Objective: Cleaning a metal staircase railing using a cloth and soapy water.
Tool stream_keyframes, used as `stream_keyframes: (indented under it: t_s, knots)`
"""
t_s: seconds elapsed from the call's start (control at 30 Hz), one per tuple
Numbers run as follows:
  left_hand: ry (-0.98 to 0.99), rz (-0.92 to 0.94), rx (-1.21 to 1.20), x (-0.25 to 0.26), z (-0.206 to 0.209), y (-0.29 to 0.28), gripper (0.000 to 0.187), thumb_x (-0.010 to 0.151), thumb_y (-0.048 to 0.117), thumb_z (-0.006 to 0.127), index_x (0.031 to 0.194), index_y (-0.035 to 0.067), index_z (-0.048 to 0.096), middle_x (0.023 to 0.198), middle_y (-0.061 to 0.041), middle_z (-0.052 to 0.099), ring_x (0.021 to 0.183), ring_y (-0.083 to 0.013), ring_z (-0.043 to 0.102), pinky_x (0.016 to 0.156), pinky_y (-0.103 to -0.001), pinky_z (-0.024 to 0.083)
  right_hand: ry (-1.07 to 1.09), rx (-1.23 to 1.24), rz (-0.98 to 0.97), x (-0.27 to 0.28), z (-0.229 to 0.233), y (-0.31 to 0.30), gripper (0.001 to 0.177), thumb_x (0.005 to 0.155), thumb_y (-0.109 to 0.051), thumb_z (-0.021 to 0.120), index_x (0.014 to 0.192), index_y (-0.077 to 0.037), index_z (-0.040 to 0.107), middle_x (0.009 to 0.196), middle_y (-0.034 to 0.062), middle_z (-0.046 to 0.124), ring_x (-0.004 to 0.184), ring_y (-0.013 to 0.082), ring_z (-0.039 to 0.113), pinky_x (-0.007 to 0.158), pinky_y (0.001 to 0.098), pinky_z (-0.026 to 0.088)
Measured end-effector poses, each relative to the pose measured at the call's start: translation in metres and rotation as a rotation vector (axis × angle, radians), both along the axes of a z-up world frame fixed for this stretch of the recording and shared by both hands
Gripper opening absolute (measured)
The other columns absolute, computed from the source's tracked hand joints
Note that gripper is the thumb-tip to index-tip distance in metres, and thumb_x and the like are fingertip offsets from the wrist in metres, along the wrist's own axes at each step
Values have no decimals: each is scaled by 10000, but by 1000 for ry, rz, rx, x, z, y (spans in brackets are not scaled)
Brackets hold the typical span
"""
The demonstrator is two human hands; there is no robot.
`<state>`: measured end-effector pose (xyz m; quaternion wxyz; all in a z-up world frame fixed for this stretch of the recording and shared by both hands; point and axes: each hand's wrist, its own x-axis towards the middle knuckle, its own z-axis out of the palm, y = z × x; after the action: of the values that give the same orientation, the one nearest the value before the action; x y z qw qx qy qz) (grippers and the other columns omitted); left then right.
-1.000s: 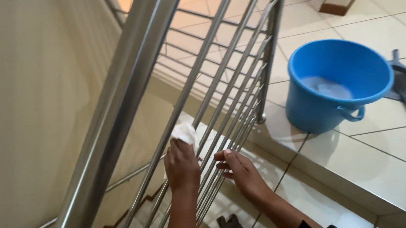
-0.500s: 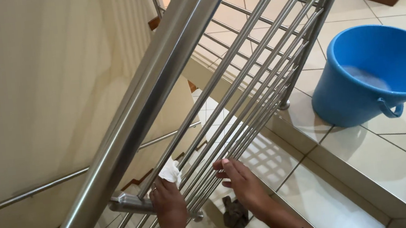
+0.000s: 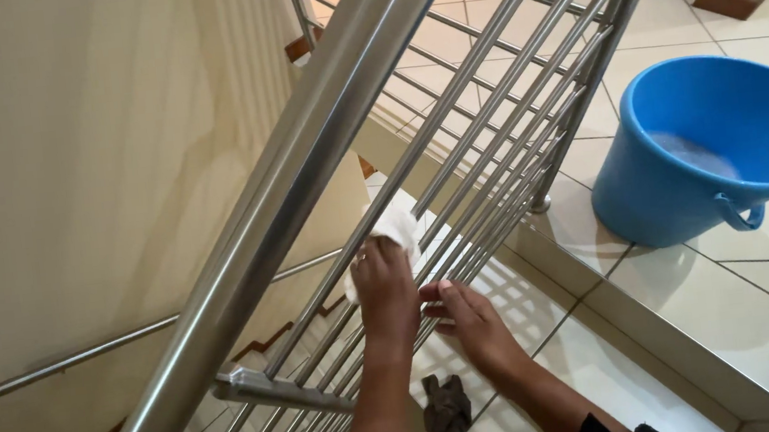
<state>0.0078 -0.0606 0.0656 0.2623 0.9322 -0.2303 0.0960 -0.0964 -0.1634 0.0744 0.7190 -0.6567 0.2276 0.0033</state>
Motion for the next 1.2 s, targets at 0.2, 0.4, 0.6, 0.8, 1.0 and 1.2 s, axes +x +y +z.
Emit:
stream_keyframes:
  t_s: [0.2, 0.4, 0.6, 0.8, 1.0, 1.2]
  knots:
    - [186, 218, -59, -42, -67, 86, 400, 998, 115, 490, 1363, -45, 530, 1459, -292, 479, 1317, -444, 470, 1072, -520, 419, 101, -36, 57, -12, 9, 16, 516, 1040, -457, 382, 1175, -58, 680, 1107, 71, 708, 1115, 202, 652, 976, 379, 515]
    - [384, 261, -89, -69, -93, 103, 344, 1015, 60, 531, 1352, 19, 583, 1418, -200, 587, 1324, -363, 588, 1093, -424, 532, 195, -79, 151, -2, 31, 34, 532, 1043, -464, 329, 1225, -102, 673, 1163, 39, 694, 1161, 184, 639, 1017, 372, 503]
    - [55, 118, -356, -102, 33, 85, 438, 922, -65, 563, 1359, -56, 579, 1408, -256, 572, 1303, -422, 563, 1009, -469, 537, -21, -96, 92, 15, 17, 34, 506, 1047, -436, 389, 1197, -68, 702, 1141, 99, 741, 1117, 220, 684, 962, 400, 546]
    - [-347, 141, -230, -77, 58, 98, 432, 954, -49, 561, 1386, -53, 539, 1510, -282, 525, 1392, -430, 505, 1140, -502, 450, -51, -125, 86, 12, 31, 29, 528, 1051, -461, 359, 1203, -84, 696, 1150, 71, 732, 1138, 198, 676, 981, 386, 547]
    - [-158, 301, 119, -62, -13, 131, 434, 919, 86, 547, 1332, -41, 503, 1335, -296, 548, 1281, -465, 511, 1041, -544, 409, -16, -67, 104, 4, 28, 31, 524, 1039, -462, 364, 1188, -80, 689, 1139, 67, 712, 1108, 212, 652, 951, 392, 529]
    - [107, 144, -17, -29, 38, 107, 366, 1042, 177, 485, 1290, -91, 491, 1213, -284, 592, 1089, -427, 590, 964, -547, 456, 87, -98, 100, 6, 29, 13, 575, 1034, -495, 325, 1214, -77, 676, 1147, 87, 707, 1135, 203, 663, 977, 387, 519]
